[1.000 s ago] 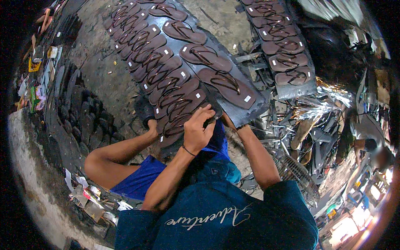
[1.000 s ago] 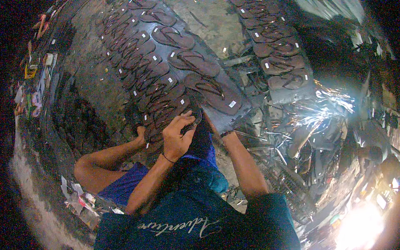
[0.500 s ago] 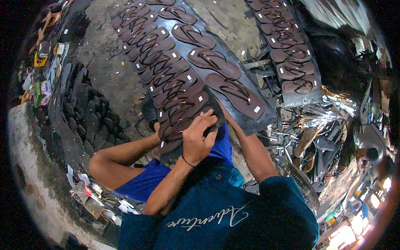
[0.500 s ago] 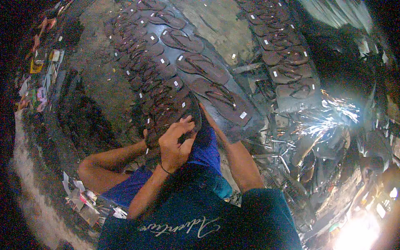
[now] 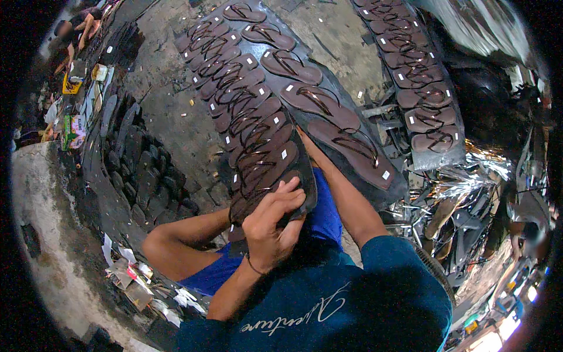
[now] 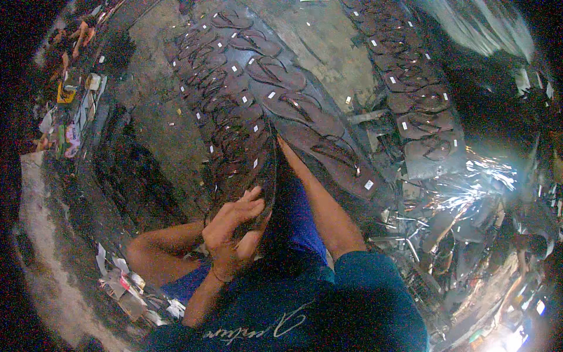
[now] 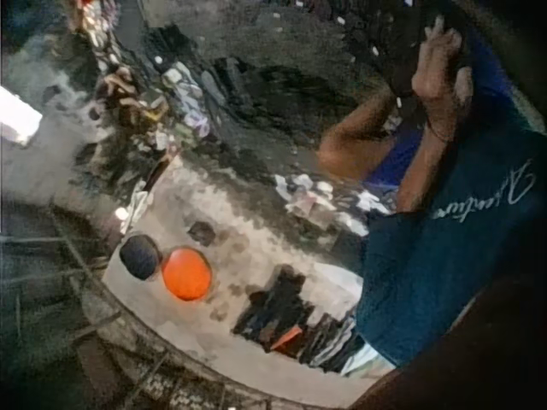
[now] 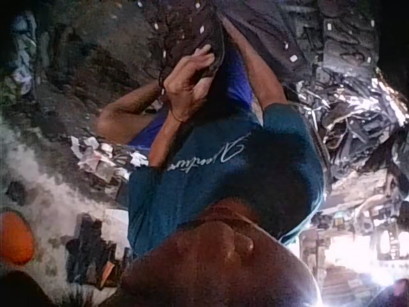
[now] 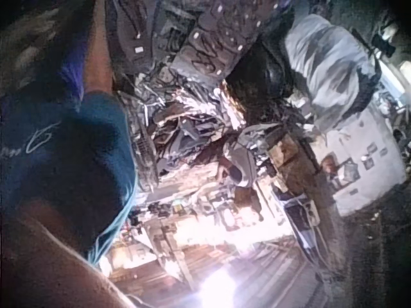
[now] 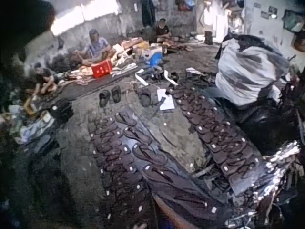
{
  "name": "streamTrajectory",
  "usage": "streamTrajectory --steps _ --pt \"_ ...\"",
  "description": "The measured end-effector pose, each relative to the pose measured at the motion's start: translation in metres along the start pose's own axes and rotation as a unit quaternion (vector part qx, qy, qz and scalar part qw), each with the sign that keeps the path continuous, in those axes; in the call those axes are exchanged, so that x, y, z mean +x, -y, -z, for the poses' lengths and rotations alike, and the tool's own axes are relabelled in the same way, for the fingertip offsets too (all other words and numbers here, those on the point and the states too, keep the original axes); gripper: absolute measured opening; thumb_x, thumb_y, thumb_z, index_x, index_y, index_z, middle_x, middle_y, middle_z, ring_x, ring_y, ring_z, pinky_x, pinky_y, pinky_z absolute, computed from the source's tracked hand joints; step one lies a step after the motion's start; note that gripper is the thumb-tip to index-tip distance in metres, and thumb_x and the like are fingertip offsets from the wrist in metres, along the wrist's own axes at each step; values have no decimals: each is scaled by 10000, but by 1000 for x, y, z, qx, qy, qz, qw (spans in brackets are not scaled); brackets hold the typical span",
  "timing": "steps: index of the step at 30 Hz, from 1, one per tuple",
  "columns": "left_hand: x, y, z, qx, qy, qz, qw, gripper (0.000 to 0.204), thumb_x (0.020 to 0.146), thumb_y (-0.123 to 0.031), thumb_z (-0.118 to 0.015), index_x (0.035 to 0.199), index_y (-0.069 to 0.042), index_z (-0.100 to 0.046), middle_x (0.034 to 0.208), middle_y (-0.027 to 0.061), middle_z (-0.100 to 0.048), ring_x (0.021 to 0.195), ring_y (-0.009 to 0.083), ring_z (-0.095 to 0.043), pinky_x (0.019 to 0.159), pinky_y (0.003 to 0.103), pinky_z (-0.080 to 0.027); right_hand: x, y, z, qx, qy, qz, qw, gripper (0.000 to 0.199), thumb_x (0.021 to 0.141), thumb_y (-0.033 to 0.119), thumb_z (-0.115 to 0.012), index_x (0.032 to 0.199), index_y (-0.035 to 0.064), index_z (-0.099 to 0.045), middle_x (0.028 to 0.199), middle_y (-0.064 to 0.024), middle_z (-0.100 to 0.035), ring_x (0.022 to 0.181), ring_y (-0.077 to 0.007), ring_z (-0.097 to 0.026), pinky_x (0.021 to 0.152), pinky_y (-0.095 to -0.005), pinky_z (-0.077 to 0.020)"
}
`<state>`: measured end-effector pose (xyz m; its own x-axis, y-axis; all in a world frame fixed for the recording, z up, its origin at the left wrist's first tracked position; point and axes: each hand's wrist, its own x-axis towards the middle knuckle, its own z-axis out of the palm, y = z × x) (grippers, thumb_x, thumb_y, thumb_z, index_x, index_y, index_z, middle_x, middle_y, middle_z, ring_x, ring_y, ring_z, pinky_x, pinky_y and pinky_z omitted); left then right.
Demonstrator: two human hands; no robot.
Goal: The person sits on the floor and handles brown flip-flops, picking them up, inspecting them, and arranging them into neat rows. They also move a large black rubber sheet to clear space for the arrangement.
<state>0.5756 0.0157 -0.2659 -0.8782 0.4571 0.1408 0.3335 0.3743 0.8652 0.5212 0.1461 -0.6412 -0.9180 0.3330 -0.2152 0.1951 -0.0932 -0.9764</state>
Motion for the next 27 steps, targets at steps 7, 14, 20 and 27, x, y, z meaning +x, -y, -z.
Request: streamTrajectory --steps 7,14,20,27 --pt "7 -12 41 -19 22 15 999 287 707 98 -655 985 41 -697 1019 195 -701 1101 374 -656 1019 482 -478 77 -21 -40 72 26 -20 997 419 1012 319 -480 1299 21 -544 1230 -72 -568 1119 -205 -516 1027 -323 -409" --pt "26 -26 128 1 147 -29 989 329 800 -144 -695 1066 43 -648 1020 206 -693 1012 392 -661 941 483 -498 155 -50 -82 114 34 -28 993 433 1032 343 -439 1285 9 -551 1195 -55 -575 1083 -185 -520 1007 -304 -418" --pt "37 -22 304 113 174 31 978 318 803 -170 -715 1059 2 -640 1108 211 -673 1029 371 -656 962 480 -494 141 -65 -144 260 149 -23 954 453 1049 363 -404 1272 -1 -557 1165 -41 -580 1051 -168 -523 990 -287 -427" --pt "170 134 89 552 15 -227 802 477 811 -166 -620 1257 -2 -584 1338 233 -536 1229 381 -513 1057 493 -367 89 -32 -129 71 85 -50 993 342 1041 284 -403 1182 32 -586 1163 -61 -597 1040 -182 -537 930 -336 -435"
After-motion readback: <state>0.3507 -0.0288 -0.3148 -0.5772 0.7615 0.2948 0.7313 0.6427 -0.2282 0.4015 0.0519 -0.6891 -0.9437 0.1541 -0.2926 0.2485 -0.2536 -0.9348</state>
